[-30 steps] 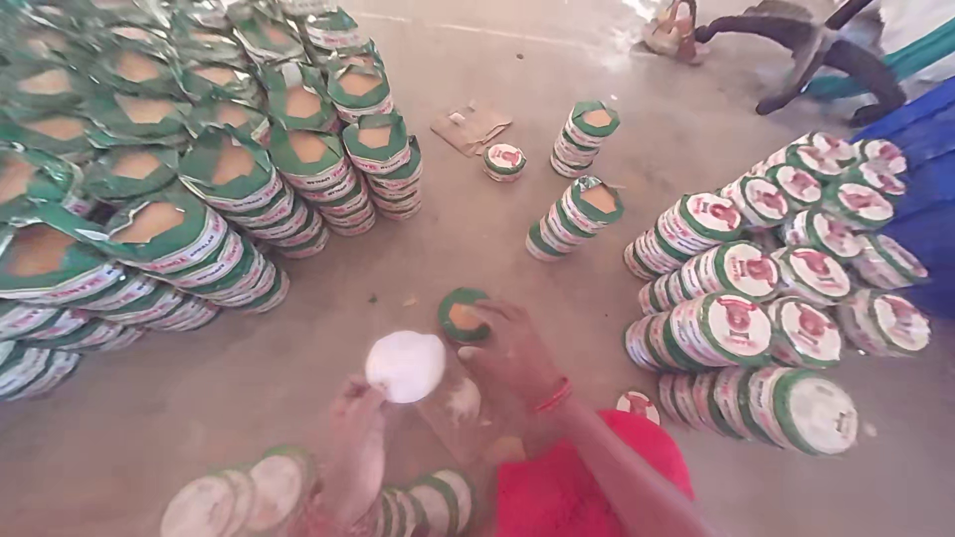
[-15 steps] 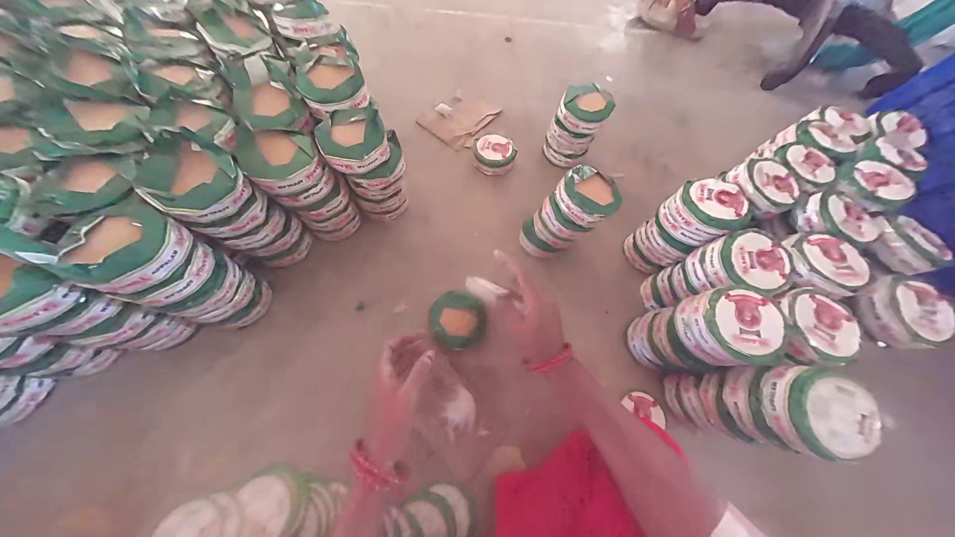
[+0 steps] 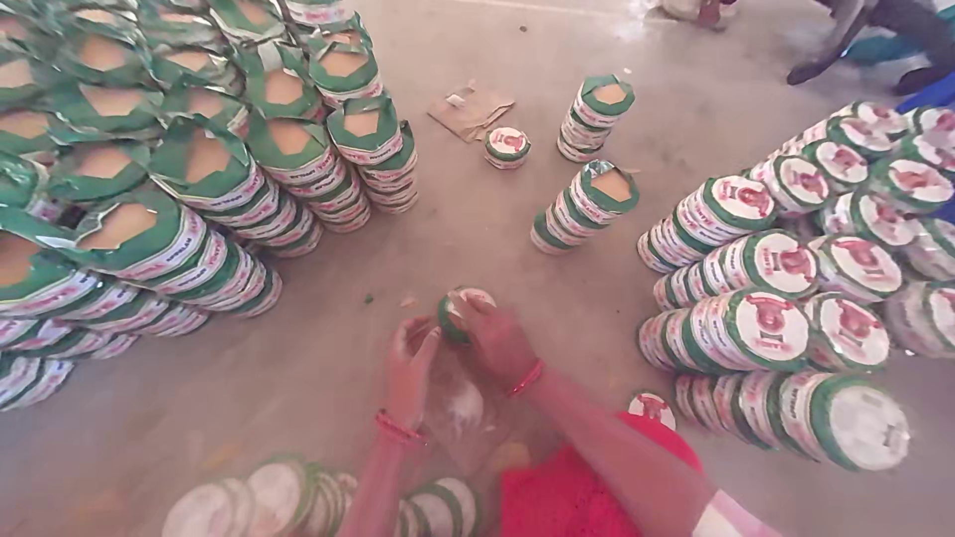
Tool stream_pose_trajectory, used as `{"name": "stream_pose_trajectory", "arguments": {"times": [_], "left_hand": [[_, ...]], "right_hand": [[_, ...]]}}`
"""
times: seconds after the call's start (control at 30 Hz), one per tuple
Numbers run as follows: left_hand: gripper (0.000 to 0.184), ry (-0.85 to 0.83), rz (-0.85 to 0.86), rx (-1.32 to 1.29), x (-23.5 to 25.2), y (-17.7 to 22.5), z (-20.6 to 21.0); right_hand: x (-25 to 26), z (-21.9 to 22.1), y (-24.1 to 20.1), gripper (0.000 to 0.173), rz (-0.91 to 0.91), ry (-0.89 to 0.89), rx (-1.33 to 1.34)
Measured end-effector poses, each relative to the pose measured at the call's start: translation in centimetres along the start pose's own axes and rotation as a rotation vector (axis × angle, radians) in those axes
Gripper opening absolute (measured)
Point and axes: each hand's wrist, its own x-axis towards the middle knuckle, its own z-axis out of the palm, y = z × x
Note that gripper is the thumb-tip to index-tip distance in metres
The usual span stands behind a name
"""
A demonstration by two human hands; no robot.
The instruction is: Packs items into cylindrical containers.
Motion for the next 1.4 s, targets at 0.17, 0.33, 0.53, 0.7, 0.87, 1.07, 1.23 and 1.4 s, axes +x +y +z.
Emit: {"name": "stream_pose_trajectory", "arguments": {"times": [0.17, 0.33, 0.53, 0.7, 0.87, 1.07, 1.23, 1.4], "left_hand": [[0.035, -0.023, -0.044, 0.042, 1.4, -0.3, 1.0], [0.032, -0.020, -0.074, 0.116, 2.2, -0.4, 1.4], [0.047, -0.029, -0.066, 0.246, 2.6, 0.0, 1.7], [0.047, -0.066, 0.095, 0.331, 2.8, -1.5, 1.1], [0.035, -0.121, 0.264, 0.606, 3.0, -2.0, 0.7], [0.035, -0.145, 0.381, 0.679, 3.2, -2.6, 0.7], [0.038, -0.201, 0.312, 0.648, 3.0, -1.4, 0.4], [0.070, -0.192, 0.277, 0.705, 3.3, 0.3, 0.3]], "right_hand": [[-0.4, 0.5, -0.2, 0.039, -0.042, 0.008, 0.010], [-0.9, 0.4, 0.0, 0.053, -0.007, -0.082, 0.093], [-0.8, -0.2, -0.1, 0.047, 0.184, -0.089, 0.145], [-0.7, 0.7, 0.9, 0.046, 0.082, -0.078, 0.051], [-0.6, 0.7, 0.8, 0.045, 0.101, -0.120, -0.027], [0.0, 0.4, 0.5, 0.046, 0.168, -0.233, -0.050], [-0.1, -1.4, 0.9, 0.049, 0.374, -0.123, 0.339], [0.1, -2.4, 3.3, 0.056, 0.572, 0.314, 0.652]]}}
